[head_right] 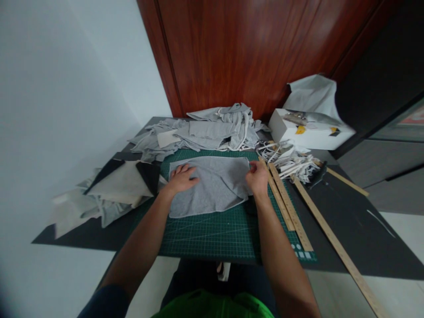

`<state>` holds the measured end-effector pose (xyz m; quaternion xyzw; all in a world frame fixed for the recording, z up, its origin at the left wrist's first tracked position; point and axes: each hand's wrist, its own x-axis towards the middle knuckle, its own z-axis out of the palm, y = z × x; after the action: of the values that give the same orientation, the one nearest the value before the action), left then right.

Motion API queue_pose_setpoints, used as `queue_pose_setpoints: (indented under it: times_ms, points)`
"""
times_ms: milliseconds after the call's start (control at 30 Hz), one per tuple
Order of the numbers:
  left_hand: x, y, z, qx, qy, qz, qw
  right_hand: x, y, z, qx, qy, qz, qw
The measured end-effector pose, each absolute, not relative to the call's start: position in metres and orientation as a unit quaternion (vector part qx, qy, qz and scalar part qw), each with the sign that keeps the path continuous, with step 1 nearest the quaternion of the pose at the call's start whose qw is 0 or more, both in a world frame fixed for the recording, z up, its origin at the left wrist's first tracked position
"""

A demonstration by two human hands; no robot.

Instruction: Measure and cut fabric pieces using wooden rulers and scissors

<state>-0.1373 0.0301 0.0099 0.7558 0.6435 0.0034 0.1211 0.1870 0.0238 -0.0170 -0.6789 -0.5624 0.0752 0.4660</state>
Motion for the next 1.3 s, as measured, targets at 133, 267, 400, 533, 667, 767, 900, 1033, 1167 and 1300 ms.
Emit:
queue_pose_setpoints:
  times_ms: [133,267,400,533,667,767,900,1033,1167,1300]
  points:
    - [-0.131,0.028,0.013,0.78,0.615,0.025,0.112,0.19,0.014,-0.021,-0.728,-0.573,0.065,0.371]
    - [-0.11,0.019,0.009,0.847,0.509,0.034,0.15,0.192,-0.007,-0.029,-0.748,-0.61,0.046,0.255]
    - [-0.095,0.013,0.002,0.854,0.491,-0.015,0.169,0.195,-0.028,-0.031,-0.748,-0.631,0.037,0.201]
    - [-0.086,0.012,0.001,0.821,0.549,-0.009,0.153,0.195,-0.043,-0.028,-0.738,-0.643,0.041,0.2]
    - [-0.065,-0.002,0.004,0.778,0.616,-0.007,0.126,0.198,-0.05,-0.026,-0.749,-0.628,0.048,0.207]
    - [-0.043,-0.026,0.012,0.74,0.667,-0.014,0.086,0.205,-0.054,-0.025,-0.774,-0.6,0.045,0.197]
    - [-0.024,-0.052,0.036,0.743,0.663,-0.016,0.092,0.211,-0.06,-0.015,-0.803,-0.572,0.002,0.168]
    - [-0.034,-0.035,0.054,0.82,0.566,0.027,0.078,0.192,-0.065,-0.001,-0.778,-0.592,-0.038,0.207]
    - [-0.058,0.003,0.045,0.875,0.475,0.031,0.088,0.143,-0.073,0.005,-0.691,-0.69,0.038,0.212]
    - [-0.077,0.014,0.022,0.874,0.477,0.004,0.095,0.104,-0.081,0.0,-0.667,-0.725,0.075,0.154]
